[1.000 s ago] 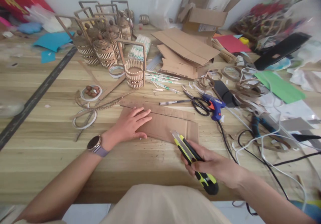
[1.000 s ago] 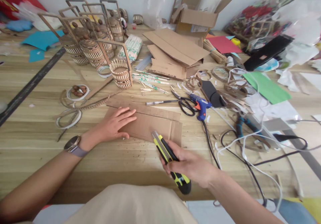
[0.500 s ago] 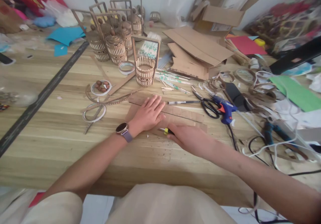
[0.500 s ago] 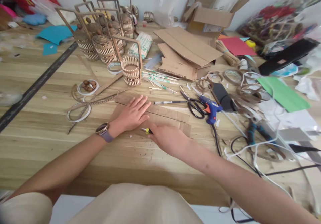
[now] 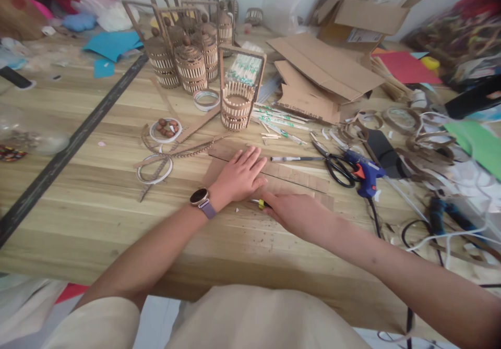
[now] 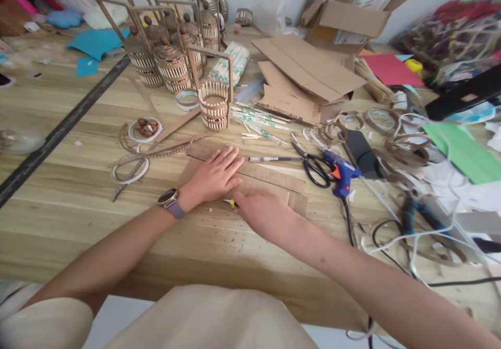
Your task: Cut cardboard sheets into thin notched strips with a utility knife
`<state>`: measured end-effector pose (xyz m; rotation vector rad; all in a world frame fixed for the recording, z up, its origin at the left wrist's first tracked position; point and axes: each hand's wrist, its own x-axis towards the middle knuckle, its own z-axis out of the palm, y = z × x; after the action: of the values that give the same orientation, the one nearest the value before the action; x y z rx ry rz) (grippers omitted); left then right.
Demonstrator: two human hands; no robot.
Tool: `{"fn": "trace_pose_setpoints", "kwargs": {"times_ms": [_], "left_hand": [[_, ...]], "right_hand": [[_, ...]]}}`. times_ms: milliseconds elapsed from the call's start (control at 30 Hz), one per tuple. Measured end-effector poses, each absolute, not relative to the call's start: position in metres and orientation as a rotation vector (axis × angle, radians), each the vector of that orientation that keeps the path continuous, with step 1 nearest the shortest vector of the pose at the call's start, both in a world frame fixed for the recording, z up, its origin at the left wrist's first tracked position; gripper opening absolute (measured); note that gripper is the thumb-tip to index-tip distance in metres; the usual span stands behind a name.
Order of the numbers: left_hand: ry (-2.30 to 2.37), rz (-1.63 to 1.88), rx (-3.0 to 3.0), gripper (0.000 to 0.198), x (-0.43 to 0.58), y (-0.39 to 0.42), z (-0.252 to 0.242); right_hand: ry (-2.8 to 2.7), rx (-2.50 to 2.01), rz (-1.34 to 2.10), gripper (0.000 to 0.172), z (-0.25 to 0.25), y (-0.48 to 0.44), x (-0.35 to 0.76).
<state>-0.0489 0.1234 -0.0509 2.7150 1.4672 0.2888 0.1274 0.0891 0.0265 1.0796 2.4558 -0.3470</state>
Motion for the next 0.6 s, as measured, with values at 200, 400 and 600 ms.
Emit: {"fn": "trace_pose_setpoints", "kwargs": {"times_ms": [200,400,600], "left_hand": [[1.468,0.314,2.72,0.057,-0.049,0.124,-0.053],[1.485,0.334,2.724,0.057,-0.048,0.123,-0.053],[1.481,0.328,2.723,0.057,-0.047,0.123,-0.053]], "right_hand": [[2.452,1.056,-0.323,0.022,0.029,0.091,0.125],[2.434,0.988,-0.245,0.032,0.04,0.093,0.115],[2.433,0.977,-0.147,0.044,0.038,0.092,0.106]]}}
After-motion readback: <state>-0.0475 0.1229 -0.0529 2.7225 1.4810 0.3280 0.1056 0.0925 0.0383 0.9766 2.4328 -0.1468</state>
